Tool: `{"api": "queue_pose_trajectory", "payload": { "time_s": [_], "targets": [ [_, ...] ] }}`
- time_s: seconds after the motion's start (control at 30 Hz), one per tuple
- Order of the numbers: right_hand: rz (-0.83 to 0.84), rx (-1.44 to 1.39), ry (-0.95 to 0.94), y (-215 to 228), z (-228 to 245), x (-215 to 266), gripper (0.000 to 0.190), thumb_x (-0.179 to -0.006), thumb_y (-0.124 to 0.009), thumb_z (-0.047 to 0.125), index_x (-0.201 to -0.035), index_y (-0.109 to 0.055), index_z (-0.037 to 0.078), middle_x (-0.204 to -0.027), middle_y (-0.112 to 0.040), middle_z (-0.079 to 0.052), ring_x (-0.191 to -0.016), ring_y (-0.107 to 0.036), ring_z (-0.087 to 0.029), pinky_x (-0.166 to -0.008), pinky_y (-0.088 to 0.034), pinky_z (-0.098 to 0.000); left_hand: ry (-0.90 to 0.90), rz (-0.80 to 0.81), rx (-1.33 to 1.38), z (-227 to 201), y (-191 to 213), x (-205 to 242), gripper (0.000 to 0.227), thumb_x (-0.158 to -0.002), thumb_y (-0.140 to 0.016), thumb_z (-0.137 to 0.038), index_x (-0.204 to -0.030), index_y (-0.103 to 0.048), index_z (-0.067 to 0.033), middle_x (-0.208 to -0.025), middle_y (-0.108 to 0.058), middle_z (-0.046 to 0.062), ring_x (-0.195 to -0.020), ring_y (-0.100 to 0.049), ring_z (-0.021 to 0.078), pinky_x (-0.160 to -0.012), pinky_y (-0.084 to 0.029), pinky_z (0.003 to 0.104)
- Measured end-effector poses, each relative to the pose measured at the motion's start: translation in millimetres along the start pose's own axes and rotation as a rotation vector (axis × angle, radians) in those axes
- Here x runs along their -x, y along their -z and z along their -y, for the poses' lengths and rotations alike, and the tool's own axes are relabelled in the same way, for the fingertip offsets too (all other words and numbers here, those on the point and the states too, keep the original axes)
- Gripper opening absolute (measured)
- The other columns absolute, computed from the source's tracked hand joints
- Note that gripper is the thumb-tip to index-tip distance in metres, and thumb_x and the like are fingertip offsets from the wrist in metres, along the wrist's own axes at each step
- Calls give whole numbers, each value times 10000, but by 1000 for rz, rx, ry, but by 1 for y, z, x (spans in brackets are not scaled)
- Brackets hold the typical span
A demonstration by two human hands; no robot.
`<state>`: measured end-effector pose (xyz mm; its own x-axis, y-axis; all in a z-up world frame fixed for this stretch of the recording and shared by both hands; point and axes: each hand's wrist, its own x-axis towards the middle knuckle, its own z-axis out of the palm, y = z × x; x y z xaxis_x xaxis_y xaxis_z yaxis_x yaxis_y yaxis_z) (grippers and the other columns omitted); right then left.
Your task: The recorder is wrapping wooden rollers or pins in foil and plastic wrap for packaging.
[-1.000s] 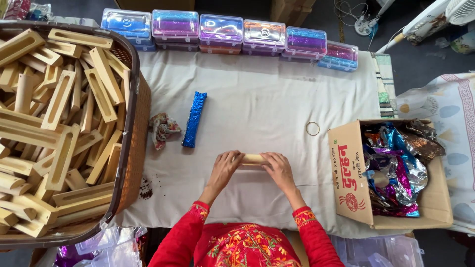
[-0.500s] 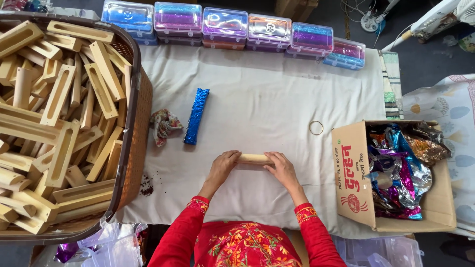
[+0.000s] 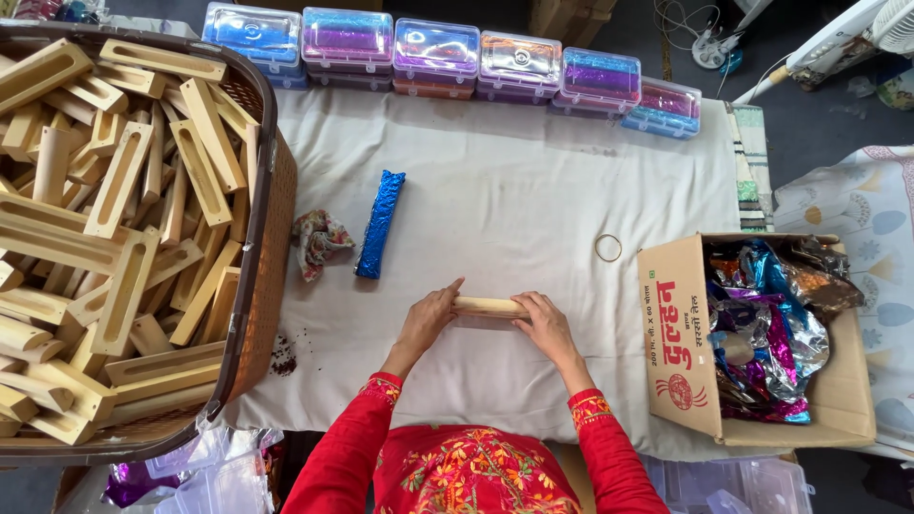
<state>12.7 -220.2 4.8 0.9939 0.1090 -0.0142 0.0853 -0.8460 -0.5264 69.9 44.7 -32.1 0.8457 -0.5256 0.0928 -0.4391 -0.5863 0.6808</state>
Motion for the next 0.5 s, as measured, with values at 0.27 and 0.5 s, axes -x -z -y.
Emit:
{"api": "queue_pose_trajectory", "payload": {
  "time_s": [0.27, 0.5],
  "targets": [
    [-4, -13, -26, 0, 1, 1, 445, -760, -827, 140, -1179, -680, 114, -1170, -661, -8, -1098, -640, -235, -914, -555, -376, -14, -15, -19, 2, -3, 1, 841, -783, -809, -67, -1521, -411, -130, -1104, -705, 66, -995, -676, 265, -835, -571, 397],
    [-16, -7, -35, -5, -1, 1, 604, -738, -836, 128, -1297, -609, 128, -1220, -646, -17, -1131, -622, -241, -932, -547, -383, 108, 9, -27, -7, 2, 3, 930, -783, -851, -129, -1548, -321, -125, -1236, -620, 136, -1052, -645, 328, -844, -560, 430]
  ]
}}
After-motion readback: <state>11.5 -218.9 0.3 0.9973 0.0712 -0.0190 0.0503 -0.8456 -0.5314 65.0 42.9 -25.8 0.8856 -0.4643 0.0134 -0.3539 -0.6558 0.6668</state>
